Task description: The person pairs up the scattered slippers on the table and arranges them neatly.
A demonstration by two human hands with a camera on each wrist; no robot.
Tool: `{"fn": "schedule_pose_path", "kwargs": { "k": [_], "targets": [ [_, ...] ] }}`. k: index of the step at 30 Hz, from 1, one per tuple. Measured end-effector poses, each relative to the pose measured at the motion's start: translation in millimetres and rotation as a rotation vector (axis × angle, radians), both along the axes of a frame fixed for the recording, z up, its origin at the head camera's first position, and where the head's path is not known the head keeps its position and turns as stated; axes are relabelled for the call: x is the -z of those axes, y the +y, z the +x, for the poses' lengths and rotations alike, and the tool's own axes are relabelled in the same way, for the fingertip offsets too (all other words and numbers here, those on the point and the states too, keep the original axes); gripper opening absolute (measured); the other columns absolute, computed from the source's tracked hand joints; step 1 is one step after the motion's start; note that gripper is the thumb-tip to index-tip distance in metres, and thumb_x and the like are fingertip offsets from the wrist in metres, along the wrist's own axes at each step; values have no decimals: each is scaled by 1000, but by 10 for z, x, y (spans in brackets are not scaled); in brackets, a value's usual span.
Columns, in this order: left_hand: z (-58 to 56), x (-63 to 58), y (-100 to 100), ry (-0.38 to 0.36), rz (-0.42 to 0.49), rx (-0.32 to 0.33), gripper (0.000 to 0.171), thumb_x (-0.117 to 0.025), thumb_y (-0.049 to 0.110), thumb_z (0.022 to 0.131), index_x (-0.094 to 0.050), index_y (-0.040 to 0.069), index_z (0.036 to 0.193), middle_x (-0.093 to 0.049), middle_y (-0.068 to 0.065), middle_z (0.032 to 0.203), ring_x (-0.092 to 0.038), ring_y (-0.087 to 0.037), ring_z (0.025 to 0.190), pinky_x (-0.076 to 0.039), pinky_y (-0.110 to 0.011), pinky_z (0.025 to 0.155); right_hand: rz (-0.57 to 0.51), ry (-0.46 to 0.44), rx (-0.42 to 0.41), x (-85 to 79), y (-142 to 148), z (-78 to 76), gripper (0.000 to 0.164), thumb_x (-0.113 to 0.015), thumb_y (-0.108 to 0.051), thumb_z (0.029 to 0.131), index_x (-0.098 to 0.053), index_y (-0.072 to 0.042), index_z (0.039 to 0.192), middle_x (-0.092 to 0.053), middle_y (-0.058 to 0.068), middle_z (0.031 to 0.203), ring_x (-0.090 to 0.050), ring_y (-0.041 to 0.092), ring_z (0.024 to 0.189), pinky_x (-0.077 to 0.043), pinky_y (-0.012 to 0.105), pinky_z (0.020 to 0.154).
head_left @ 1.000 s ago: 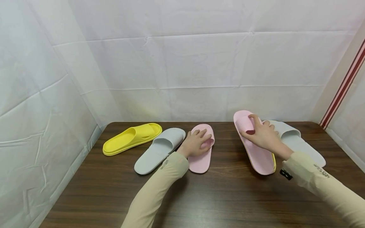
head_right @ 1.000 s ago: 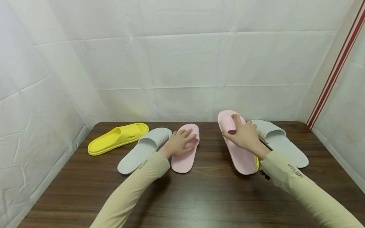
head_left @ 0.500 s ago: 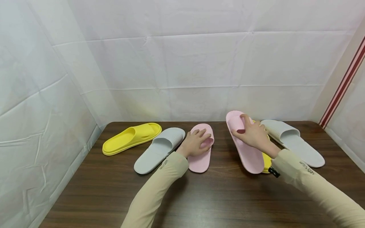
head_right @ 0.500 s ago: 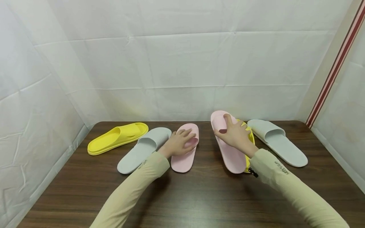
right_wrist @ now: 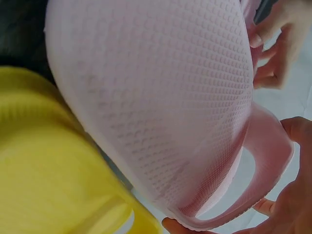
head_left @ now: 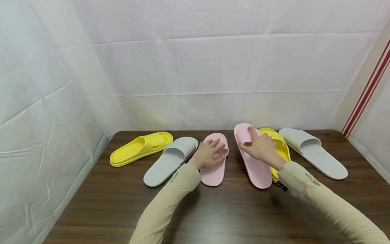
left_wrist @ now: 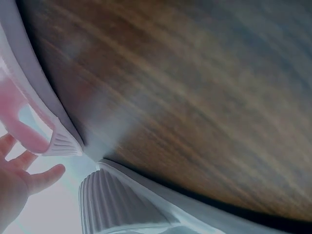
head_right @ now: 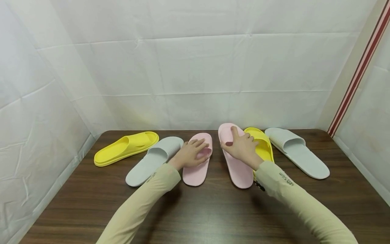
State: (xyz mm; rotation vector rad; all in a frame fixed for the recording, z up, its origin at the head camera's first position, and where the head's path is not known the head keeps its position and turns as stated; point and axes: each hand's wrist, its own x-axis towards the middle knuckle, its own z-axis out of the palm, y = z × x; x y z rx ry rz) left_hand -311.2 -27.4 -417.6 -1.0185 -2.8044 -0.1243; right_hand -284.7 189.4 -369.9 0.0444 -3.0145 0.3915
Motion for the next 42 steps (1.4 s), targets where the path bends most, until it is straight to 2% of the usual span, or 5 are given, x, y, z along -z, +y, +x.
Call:
{"fn": "schedule_pose_path", "kwargs": {
  "k": [9,33,42],
  "targets": [
    [21,3,-10,3,19,12,51,-48,46,85,-42,24,130,-39,-3,140,-37,-28,126,-35,-49,96,30,-2,9,144,-74,-18,76,-44,-61,78,-25,-14,134,-45,39,104,-44,54,96,-31,65,79],
    [-4,63,14,-9,-4,-5,53,-46,49,85,-39,25,132,-36,-2,142,-34,-27,129,-33,-50,97,3,-122,45,268,-154,-83,76,-43,-60,80,-25,-12,136,-39,43,113,-36,56,105,-23,69,84],
    [-16,71,14,-11,-7,-10,53,-46,48,85,-39,26,133,-36,-2,142,-34,-27,128,-34,-51,97,43,-141,71,317,-202,-165,75,-39,-62,81,-24,-13,136,-40,44,116,-37,58,105,-26,69,85]
  ]
}}
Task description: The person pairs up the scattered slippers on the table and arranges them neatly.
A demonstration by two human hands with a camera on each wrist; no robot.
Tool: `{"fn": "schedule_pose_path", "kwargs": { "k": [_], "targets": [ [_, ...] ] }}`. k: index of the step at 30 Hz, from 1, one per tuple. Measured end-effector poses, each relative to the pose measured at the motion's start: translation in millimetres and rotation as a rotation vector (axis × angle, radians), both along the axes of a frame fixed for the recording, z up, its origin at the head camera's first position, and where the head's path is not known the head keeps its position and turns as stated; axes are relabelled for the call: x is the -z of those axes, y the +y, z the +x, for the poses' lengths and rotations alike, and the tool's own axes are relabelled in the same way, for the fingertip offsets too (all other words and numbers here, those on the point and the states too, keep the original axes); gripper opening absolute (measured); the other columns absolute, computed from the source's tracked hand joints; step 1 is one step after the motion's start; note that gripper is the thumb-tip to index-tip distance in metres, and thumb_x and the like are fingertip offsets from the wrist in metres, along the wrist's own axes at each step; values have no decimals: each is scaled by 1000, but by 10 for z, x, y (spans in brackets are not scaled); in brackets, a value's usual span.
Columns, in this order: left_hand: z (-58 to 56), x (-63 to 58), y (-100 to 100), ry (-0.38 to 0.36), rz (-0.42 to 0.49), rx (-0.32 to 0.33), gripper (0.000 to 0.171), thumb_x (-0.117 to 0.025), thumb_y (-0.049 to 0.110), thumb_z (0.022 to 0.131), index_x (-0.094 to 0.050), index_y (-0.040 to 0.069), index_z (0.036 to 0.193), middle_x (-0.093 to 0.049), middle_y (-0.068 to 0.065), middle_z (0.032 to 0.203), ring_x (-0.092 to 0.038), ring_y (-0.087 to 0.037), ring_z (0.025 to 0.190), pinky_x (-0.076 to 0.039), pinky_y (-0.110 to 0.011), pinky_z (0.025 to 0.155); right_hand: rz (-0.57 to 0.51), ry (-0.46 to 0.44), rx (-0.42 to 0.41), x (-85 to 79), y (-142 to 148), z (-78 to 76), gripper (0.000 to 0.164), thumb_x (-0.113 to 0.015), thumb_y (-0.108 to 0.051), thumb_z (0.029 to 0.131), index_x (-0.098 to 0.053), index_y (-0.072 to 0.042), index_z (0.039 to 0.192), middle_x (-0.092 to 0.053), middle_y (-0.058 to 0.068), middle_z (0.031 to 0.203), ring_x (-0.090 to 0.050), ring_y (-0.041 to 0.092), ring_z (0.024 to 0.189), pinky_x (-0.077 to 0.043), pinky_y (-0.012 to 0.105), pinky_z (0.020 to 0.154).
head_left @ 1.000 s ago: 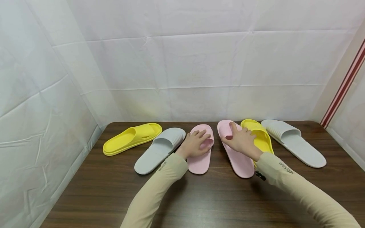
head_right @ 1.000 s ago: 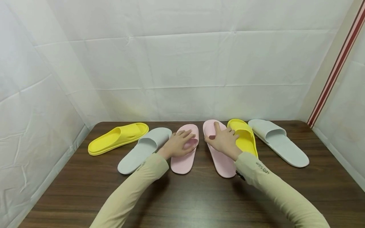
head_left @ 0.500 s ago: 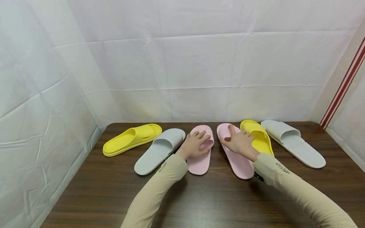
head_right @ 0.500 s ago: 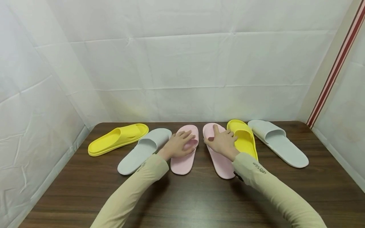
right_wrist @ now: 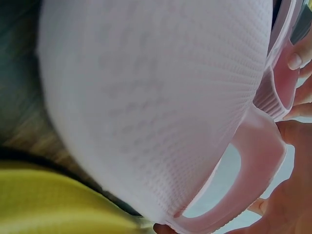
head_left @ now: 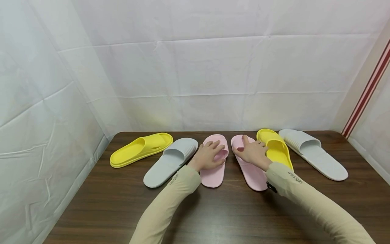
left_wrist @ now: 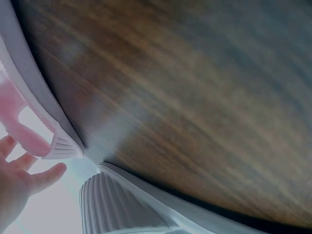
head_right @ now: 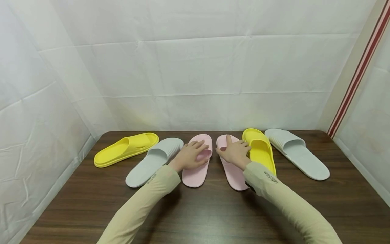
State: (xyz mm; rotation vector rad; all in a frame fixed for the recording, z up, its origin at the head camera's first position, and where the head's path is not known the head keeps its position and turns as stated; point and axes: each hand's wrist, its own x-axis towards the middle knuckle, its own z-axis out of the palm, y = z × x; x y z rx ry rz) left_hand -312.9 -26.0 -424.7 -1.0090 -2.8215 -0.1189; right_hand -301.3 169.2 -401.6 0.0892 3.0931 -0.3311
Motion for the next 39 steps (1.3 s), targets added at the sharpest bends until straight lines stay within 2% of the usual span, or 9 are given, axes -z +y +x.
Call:
{"fn": "schedule_pose_path", "kwargs": {
  "k": [9,12,25,39],
  "targets": [
    [-6,17,-4,-25,39,16,54,-45,48,86,-38,25,134,-34,-2,143,-33,-27,130,-33,-52,97,-42,-87,42,14,-20,-75,82,-35,-65,81,-18,-12,141,-33,45,124,-33,59,109,-30,66,84],
    [15,2,-14,-8,45,25,52,-42,48,87,-39,24,133,-36,-3,142,-34,-28,128,-34,-52,96,-48,-97,36,26,-25,-106,81,-33,-66,82,-18,-12,140,-34,44,124,-34,59,108,-32,66,83],
    [10,10,-3,-10,6,-4,53,-47,45,85,-38,25,133,-35,-3,143,-34,-27,129,-35,-52,96,-50,-94,62,92,-90,-219,83,-30,-68,82,-15,-14,143,-30,44,125,-33,59,110,-28,67,86],
    [-12,5,1,-26,-23,-1,52,-45,44,87,-36,26,135,-32,-3,144,-32,-27,130,-35,-51,97,-53,-55,70,98,-123,-321,74,-32,-67,83,-27,-12,132,-34,43,120,-35,56,109,-31,66,85]
  ]
}}
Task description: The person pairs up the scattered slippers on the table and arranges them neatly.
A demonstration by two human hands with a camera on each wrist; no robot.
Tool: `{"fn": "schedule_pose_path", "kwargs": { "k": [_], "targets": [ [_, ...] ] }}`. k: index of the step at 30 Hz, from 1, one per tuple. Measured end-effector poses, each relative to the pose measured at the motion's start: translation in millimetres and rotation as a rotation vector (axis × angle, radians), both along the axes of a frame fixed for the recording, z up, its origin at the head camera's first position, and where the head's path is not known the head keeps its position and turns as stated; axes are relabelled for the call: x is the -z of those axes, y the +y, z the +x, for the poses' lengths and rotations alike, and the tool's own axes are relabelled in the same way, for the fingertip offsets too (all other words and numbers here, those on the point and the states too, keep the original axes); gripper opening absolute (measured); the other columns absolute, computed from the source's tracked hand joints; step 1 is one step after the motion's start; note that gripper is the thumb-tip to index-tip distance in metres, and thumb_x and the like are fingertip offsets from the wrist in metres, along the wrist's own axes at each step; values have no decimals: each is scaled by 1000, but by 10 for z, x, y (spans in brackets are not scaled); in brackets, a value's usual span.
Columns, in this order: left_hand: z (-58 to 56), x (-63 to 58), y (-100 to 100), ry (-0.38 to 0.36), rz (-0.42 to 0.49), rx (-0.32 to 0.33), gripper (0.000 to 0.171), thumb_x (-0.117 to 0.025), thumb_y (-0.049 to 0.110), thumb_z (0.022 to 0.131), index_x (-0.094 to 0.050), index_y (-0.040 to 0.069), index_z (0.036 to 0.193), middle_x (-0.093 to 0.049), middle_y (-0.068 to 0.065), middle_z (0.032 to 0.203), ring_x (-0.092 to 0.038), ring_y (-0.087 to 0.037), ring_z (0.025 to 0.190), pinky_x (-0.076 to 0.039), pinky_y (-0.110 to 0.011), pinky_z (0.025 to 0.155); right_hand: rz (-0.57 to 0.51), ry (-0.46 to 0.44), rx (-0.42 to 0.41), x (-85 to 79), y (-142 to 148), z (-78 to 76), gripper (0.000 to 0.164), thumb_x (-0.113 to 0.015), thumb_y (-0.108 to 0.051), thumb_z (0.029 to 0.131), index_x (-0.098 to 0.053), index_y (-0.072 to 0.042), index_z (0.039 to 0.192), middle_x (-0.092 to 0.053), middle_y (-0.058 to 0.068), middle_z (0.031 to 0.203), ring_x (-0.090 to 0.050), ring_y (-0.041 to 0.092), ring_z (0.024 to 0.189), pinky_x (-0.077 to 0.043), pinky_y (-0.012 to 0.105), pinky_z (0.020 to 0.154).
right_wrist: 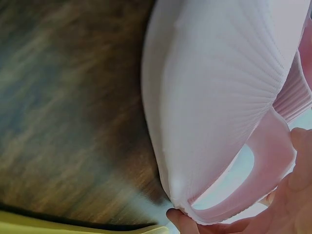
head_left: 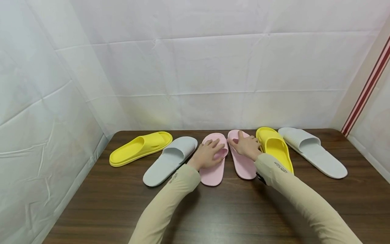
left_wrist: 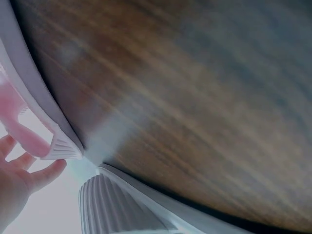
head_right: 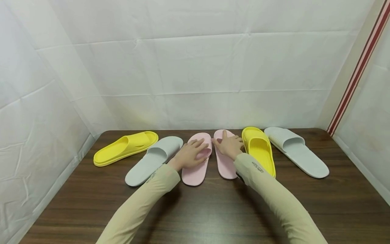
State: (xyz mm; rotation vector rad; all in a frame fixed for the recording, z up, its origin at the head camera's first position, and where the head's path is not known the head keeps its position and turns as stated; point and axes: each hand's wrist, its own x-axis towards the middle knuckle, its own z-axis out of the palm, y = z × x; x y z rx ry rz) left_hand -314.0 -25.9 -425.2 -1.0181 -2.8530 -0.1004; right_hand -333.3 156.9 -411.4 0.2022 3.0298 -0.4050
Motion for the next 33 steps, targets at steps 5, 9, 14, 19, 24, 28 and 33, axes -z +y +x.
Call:
{"fn": "schedule_pose_path", "kwargs": {
  "k": [5,9,14,19,24,28,33],
  "targets": [
    [1,-1,-8,-3,3,5,53,-46,43,87,-35,26,136,-31,-3,145,-31,-27,130,-35,-51,97,-6,-10,6,-8,0,-11,73,-32,-67,82,-28,-12,130,-35,42,121,-35,56,109,-31,65,86],
    [8,4,-23,0,4,13,52,-44,41,88,-34,26,136,-30,-3,145,-30,-28,131,-35,-51,98,-13,-31,-15,-12,18,-7,74,-30,-65,84,-24,-13,136,-32,41,124,-34,57,111,-29,66,87],
    [27,0,-52,-1,2,29,52,-44,38,89,-31,25,138,-27,-4,146,-29,-29,132,-34,-50,99,-13,-30,-67,-42,47,24,71,-28,-59,88,-21,-12,141,-28,40,127,-33,58,113,-30,67,87],
    [33,0,-69,3,5,45,51,-42,36,91,-30,24,139,-28,-7,145,-29,-31,131,-34,-51,99,-2,9,-121,-80,67,54,69,-31,-55,90,-23,-9,141,-27,38,130,-32,57,113,-34,65,84],
    [48,10,-64,11,9,48,51,-41,34,91,-30,23,139,-32,-9,140,-30,-30,131,-34,-50,99,27,119,-182,-80,73,71,61,-37,-51,89,-38,-8,132,-36,32,122,-38,53,107,-41,61,78],
    [84,-21,-37,20,-54,30,52,-40,34,92,-27,23,140,-32,-8,140,-30,-32,130,-33,-50,100,16,217,-227,-42,87,63,48,-43,-47,89,-45,-9,119,-42,27,115,-42,50,102,-42,58,73],
    [143,-54,-4,112,-146,39,53,-41,35,91,-28,19,140,-36,-7,135,-38,-31,121,-37,-46,95,-5,259,-298,-17,134,74,40,-44,-43,90,-43,-13,117,-48,23,111,-44,47,96,-43,56,71]
  ]
}}
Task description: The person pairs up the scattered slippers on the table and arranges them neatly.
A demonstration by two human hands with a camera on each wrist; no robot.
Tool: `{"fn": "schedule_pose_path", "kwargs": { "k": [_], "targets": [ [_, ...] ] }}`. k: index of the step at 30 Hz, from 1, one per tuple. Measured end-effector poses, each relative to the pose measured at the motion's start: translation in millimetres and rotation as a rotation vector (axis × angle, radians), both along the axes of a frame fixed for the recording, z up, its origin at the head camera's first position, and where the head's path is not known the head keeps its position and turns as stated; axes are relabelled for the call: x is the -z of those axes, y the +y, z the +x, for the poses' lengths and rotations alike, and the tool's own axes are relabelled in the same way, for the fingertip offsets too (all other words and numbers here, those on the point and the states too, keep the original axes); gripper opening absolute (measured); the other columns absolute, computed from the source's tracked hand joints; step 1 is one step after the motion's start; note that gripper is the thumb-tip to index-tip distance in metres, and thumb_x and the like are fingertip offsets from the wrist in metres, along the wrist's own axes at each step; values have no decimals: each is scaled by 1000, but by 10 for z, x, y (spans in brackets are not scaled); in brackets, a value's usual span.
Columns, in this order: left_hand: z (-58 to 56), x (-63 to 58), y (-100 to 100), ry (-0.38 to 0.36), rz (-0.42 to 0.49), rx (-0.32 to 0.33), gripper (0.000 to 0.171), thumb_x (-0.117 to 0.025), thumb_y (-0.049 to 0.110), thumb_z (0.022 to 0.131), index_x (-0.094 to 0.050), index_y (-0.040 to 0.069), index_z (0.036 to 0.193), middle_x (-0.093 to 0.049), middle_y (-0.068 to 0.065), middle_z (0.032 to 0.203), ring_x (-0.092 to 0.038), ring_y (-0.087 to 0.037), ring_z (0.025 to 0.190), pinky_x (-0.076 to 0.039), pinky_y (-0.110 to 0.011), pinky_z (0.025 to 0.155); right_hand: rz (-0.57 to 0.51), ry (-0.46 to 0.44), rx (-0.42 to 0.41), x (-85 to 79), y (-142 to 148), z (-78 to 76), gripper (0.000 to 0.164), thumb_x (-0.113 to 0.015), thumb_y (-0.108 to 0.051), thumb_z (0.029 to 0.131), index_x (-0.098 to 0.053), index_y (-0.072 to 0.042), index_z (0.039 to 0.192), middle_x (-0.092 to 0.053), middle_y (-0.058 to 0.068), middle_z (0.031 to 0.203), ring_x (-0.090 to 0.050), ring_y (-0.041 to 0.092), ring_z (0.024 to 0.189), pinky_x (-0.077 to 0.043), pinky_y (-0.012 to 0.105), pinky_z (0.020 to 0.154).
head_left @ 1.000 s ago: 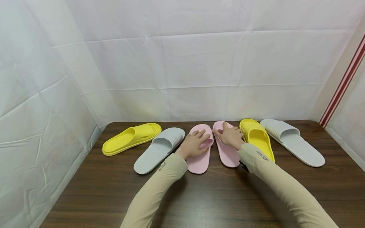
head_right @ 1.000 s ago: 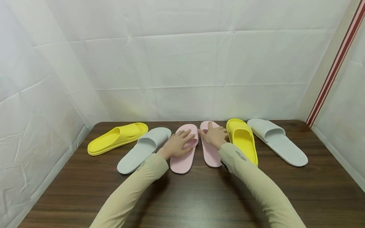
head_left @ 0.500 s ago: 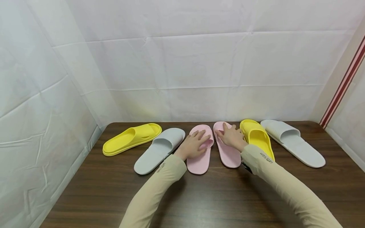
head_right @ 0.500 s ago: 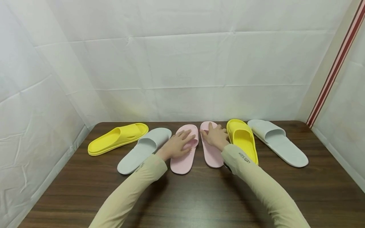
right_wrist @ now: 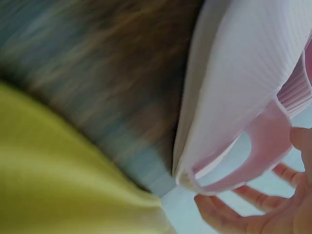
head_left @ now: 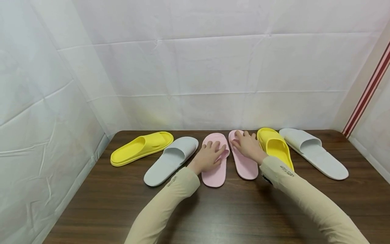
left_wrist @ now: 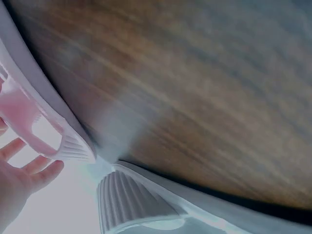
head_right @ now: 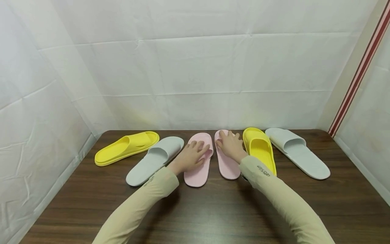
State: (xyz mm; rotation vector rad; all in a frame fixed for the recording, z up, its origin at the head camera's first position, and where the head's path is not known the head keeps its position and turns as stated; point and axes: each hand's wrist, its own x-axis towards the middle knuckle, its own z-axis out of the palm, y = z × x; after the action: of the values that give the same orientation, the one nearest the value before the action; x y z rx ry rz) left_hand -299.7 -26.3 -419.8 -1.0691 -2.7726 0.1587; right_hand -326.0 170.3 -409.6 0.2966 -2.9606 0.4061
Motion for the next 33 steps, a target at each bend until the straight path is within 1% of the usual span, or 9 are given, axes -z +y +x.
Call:
{"fn": "schedule_pose_path", "kwargs": {
  "k": [5,8,11,14,17,20,24,30,33],
  "targets": [
    [38,-3,-5,56,-15,4,53,-41,35,90,-30,17,139,-37,-5,133,-40,-28,115,-39,-42,90,46,10,-86,4,77,33,38,-46,-39,90,-43,-16,120,-51,22,112,-47,43,92,-46,53,66],
    [55,-13,-10,68,-17,8,55,-41,35,89,-31,17,139,-38,-4,132,-42,-27,113,-40,-41,89,78,30,-122,2,111,53,38,-48,-36,89,-44,-16,122,-51,21,114,-48,42,93,-47,54,66],
    [74,-33,-1,70,-24,15,57,-43,38,87,-31,19,139,-40,-4,129,-45,-27,109,-42,-41,86,99,46,-147,-14,125,78,40,-50,-32,89,-46,-15,124,-49,21,116,-49,41,95,-47,54,67],
    [100,-60,18,54,-25,25,56,-45,40,86,-32,23,138,-42,-5,126,-47,-27,105,-43,-41,81,112,52,-165,-37,133,104,42,-51,-28,88,-46,-13,127,-48,22,117,-48,43,98,-47,55,67],
    [125,-77,38,20,-24,27,55,-45,40,86,-33,25,138,-42,-8,128,-48,-29,106,-44,-43,80,128,39,-173,-61,139,127,46,-53,-23,86,-44,-11,129,-47,24,120,-48,44,99,-46,56,72],
    [144,-81,52,-14,-27,15,55,-44,41,86,-32,26,138,-39,-10,133,-46,-32,112,-44,-46,83,144,16,-179,-80,143,147,50,-54,-20,85,-42,-9,132,-46,25,123,-47,46,101,-45,57,75],
    [154,-76,62,-34,-9,2,55,-44,40,87,-32,26,138,-37,-11,136,-43,-35,117,-42,-50,87,151,-7,-192,-94,139,179,54,-55,-19,84,-39,-6,134,-44,28,124,-46,49,103,-44,59,78],
    [146,-60,80,-51,22,-1,56,-45,40,87,-31,23,138,-35,-15,135,-41,-41,118,-41,-54,88,145,-49,-230,-114,124,215,59,-55,-15,83,-32,1,135,-38,36,128,-42,55,107,-35,57,92],
    [129,-55,90,-56,21,-13,57,-44,41,87,-30,23,139,-34,-15,136,-41,-41,119,-40,-54,89,148,-81,-230,-138,106,232,61,-55,-15,83,-29,2,136,-34,37,130,-40,56,109,-34,57,93]
  ]
}}
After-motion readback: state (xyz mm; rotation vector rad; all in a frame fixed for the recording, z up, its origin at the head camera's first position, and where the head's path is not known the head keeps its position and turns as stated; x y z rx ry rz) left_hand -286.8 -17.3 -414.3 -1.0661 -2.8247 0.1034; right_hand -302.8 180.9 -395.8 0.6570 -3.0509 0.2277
